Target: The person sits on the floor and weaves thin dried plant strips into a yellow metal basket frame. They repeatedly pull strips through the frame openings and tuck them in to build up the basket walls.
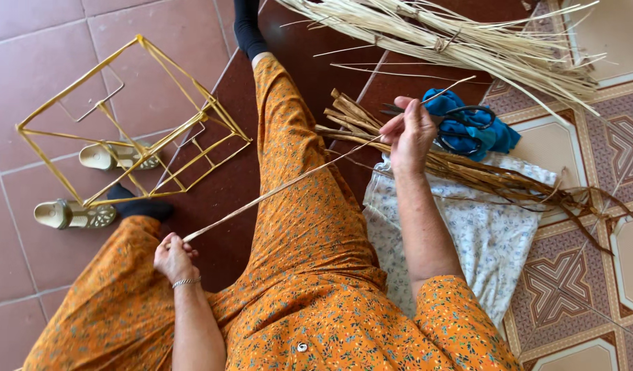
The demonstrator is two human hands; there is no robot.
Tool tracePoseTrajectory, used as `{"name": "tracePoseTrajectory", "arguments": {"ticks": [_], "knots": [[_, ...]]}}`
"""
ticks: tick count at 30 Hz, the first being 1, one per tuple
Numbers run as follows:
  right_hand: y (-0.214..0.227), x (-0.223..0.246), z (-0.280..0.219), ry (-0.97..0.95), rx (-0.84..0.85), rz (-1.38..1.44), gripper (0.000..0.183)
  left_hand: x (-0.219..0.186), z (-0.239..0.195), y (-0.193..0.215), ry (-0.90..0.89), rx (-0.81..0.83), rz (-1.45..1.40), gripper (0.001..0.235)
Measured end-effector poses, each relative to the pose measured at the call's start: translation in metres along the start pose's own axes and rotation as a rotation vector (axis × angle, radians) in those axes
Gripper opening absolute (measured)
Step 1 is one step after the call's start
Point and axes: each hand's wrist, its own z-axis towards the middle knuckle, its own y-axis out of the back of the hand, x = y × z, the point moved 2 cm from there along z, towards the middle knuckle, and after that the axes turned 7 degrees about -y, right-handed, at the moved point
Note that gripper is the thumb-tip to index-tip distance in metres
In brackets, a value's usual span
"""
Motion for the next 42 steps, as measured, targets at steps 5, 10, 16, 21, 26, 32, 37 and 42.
{"name": "tracePoseTrajectory", "arguments": {"ticks": [5,10,16,21,26,32,37,42], "knots": [[-0.002,0.024,0.009,-0.03,0.046,0.216,0.041,0.003,-0.002,-0.016,0.023,0.08,0.229,0.021],[-0.018,0.075,0.0,-0.079,0.441,0.308,0.044,-0.028,-0.007,-0.022,-0.461,0.099,0.457,0.022],[-0.077,0.042,-0.03,-0.203,0.591,0.119,0.03,-0.085,0.011,-0.002,-0.455,0.037,-0.164,0.031],[-0.146,-0.027,-0.044,-0.308,0.542,-0.179,0.025,-0.09,0.032,-0.002,-0.41,0.087,-0.059,0.037],[-0.208,-0.03,-0.076,-0.108,0.547,-0.256,0.022,-0.058,0.041,-0.038,-0.38,0.202,0.067,0.06],[-0.274,0.006,-0.101,1.003,0.694,-0.702,0.014,-0.001,0.077,-0.089,-0.315,0.2,0.231,0.064],[-0.307,-0.015,-0.089,1.035,1.021,-0.938,0.021,0.003,0.095,-0.11,-0.336,0.065,0.143,0.026],[-0.292,-0.028,-0.055,0.921,0.73,-0.996,0.013,-0.076,0.108,-0.095,-0.359,0.123,0.54,0.027]]}}
